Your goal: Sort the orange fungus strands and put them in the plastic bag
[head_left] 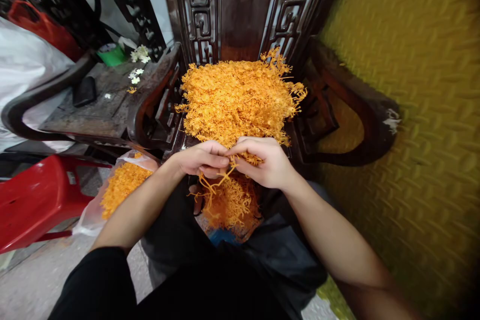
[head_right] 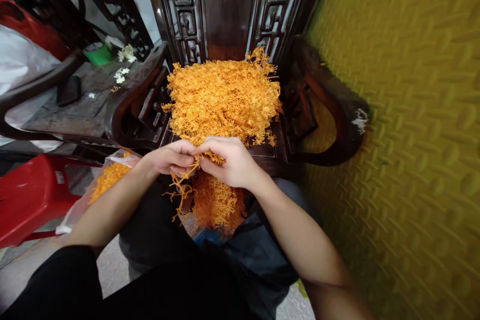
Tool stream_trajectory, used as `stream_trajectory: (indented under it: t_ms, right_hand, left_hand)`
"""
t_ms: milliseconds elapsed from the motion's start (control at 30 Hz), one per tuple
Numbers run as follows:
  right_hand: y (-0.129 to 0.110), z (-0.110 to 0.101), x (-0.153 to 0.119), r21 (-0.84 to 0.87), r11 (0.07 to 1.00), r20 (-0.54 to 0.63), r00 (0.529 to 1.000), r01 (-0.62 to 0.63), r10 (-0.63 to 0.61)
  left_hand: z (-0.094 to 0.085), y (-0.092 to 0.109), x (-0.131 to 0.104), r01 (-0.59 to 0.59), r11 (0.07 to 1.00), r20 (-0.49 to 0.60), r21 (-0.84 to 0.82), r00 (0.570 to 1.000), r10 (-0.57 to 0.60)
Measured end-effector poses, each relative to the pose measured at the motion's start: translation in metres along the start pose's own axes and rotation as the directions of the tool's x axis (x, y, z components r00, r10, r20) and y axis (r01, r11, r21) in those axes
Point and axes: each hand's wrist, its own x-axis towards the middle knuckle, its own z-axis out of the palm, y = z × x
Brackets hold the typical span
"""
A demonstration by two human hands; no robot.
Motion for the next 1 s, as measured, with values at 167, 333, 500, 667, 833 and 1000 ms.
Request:
stream_trajectory:
  t_ms: [167, 333, 500, 667, 833, 1000]
  right_hand:
    - [0.011, -0.004, -0.004, -0.476, 0.874, -0.059, 0.988, 0.099, -0.145]
    - [0.026, -0.005, 0.002, -0.730, 0.680, -0.071, 0.983, 0.066, -0.171]
    - [0.050, -0.015, 0.014, -0.749, 0.654, -0.198, 0.978, -0.106, -0.069]
    - [0.073, -0.049, 0.009, -0.450, 0.811, -0.623, 0.782, -0.373, 0.014]
    - [0.064, -0.037, 0.006, 0.282, 0.909, -0.610, 0.674, -0.307, 0.417]
    - [0.053, -0.025, 0.016, 0.614, 0.762, -0.509, 0.634, -0.207, 0.582]
  left_hand:
    - [0.005, -0.007, 0.013, -0.155, 0.982, -0.161, -0.106, 0.977, 0.137]
    - [0.012, -0.005, 0.036, -0.371, 0.913, -0.284, -0.171, 0.905, 0.315]
    - [0.028, 0.004, 0.040, -0.488, 0.851, -0.399, -0.196, 0.832, 0.385]
    - [0.045, 0.006, 0.022, -0.501, 0.851, -0.418, -0.159, 0.814, 0.402]
    - [0.036, 0.005, 0.030, -0.583, 0.808, -0.617, -0.085, 0.667, 0.416]
    - [0.020, -0.001, 0.041, -0.655, 0.755, -0.766, 0.004, 0.484, 0.424]
